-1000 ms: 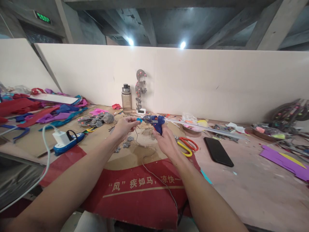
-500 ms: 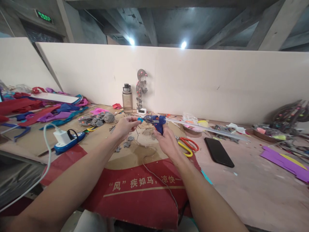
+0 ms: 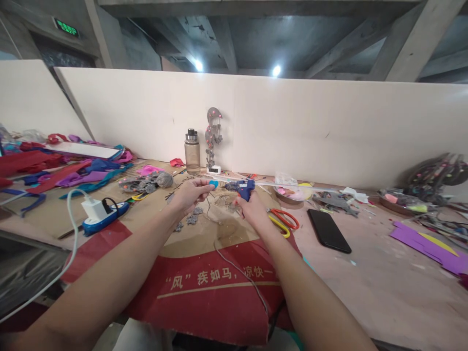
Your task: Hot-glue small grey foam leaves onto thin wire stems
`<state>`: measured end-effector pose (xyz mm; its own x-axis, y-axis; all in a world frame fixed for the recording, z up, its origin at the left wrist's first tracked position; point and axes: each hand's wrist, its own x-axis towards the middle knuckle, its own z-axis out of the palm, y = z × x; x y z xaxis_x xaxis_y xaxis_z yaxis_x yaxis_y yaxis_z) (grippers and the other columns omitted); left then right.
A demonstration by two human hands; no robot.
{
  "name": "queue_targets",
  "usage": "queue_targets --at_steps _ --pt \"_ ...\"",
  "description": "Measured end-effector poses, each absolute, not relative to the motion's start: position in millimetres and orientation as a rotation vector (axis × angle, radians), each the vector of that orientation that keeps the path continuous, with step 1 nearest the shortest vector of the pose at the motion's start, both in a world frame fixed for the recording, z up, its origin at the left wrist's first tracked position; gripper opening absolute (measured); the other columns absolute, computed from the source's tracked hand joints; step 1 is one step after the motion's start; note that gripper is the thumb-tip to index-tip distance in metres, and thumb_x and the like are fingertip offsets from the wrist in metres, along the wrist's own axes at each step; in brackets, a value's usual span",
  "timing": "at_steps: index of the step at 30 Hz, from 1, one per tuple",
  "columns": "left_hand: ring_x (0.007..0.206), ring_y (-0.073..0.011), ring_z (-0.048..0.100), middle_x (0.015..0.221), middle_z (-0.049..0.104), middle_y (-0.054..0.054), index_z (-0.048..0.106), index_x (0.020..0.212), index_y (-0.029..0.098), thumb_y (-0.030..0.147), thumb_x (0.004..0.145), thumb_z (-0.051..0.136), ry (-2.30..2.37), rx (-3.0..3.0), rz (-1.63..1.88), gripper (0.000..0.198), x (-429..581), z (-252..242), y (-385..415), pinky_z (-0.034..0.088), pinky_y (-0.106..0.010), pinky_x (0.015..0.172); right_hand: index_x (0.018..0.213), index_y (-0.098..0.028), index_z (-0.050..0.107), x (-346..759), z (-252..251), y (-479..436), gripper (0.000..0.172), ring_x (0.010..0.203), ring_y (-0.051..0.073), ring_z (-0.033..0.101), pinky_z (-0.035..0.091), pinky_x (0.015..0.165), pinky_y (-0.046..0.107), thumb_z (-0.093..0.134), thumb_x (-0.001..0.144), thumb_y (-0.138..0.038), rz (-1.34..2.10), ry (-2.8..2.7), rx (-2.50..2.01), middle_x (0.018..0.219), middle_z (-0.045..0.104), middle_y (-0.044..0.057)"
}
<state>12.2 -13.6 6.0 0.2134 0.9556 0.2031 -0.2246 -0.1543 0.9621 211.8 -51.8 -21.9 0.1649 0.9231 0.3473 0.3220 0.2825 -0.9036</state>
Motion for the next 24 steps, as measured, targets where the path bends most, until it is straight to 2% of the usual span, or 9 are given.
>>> queue_targets --at_steps 3,7,10,13,16,19,24 --pt "0.042 -0.0029 0.037 0.05 0.049 0.004 0.065 0.069 0.011 0.029 0.054 0.089 0.752 1.237 1.235 0.034 12.3 7.9 -14.6 0.016 -0.018 0.04 0.077 -0.022 0.054 210.5 -31.1 -32.2 0.019 0.04 0.013 0.047 0.04 0.039 0.027 0.063 0.069 -0.037 0.892 -1.357 -1.36 0.064 0.068 0.003" --pt "0.042 -0.003 0.039 0.048 0.051 0.003 0.064 0.067 0.011 0.024 0.056 0.088 0.707 1.182 1.211 0.03 12.6 9.6 -15.5 0.019 -0.016 0.038 0.059 -0.024 0.052 206.9 -40.8 -10.6 0.023 0.042 0.015 0.049 0.041 0.042 0.029 0.067 0.067 -0.039 0.8 -1.477 -1.411 0.046 0.056 0.001" --pt "0.042 -0.0023 0.041 0.052 0.055 0.001 0.064 0.066 0.01 0.018 0.059 0.086 0.668 1.109 1.205 0.025 13.5 10.0 -15.3 0.021 -0.014 0.037 0.055 -0.024 0.048 204.4 -41.9 -7.2 0.027 0.052 0.017 0.052 0.043 0.052 0.031 0.074 0.06 -0.031 0.661 -1.489 -1.393 0.049 0.055 0.001" --pt "0.043 -0.0005 0.043 0.061 0.06 -0.001 0.064 0.068 0.008 0.011 0.065 0.081 0.61 0.981 1.166 0.018 14.9 10.7 -14.7 0.022 -0.011 0.035 0.065 -0.023 0.051 199.8 -35.4 -17.5 0.022 0.074 0.021 0.055 0.046 0.069 0.035 0.072 0.06 -0.026 0.379 -1.466 -1.366 0.073 0.062 0.007" --pt "0.042 0.0012 0.042 0.065 0.061 -0.002 0.062 0.07 0.007 0.003 0.073 0.072 0.546 0.804 1.119 0.012 16.2 12.4 -14.0 0.023 -0.009 0.033 0.086 -0.02 0.057 189.4 -23.7 -34.8 0.018 0.084 0.021 0.054 0.046 0.079 0.036 0.063 0.073 -0.031 0.138 -1.551 -1.224 0.091 0.061 0.007" --pt "0.04 0.0024 0.04 0.064 0.057 0.0 0.059 0.071 0.008 0.0 0.077 0.067 0.492 0.669 1.096 0.013 17.2 13.7 -14.1 0.022 -0.007 0.032 0.093 -0.02 0.06 174.6 -12.7 -49.7 0.022 0.079 0.017 0.054 0.046 0.076 0.032 0.06 0.079 -0.038 0.279 -1.579 -1.09 0.089 0.061 0.004" --pt "0.04 0.002 0.04 0.058 0.049 0.004 0.057 0.072 0.009 0.001 0.082 0.063 0.437 0.611 1.071 0.014 21.6 12.4 -16.8 0.023 -0.006 0.032 0.091 -0.019 0.065 153.0 -6.2 -58.5 0.026 0.073 0.016 0.057 0.047 0.072 0.03 0.065 0.075 -0.04 0.615 -1.409 -1.013 0.082 0.065 0.002"
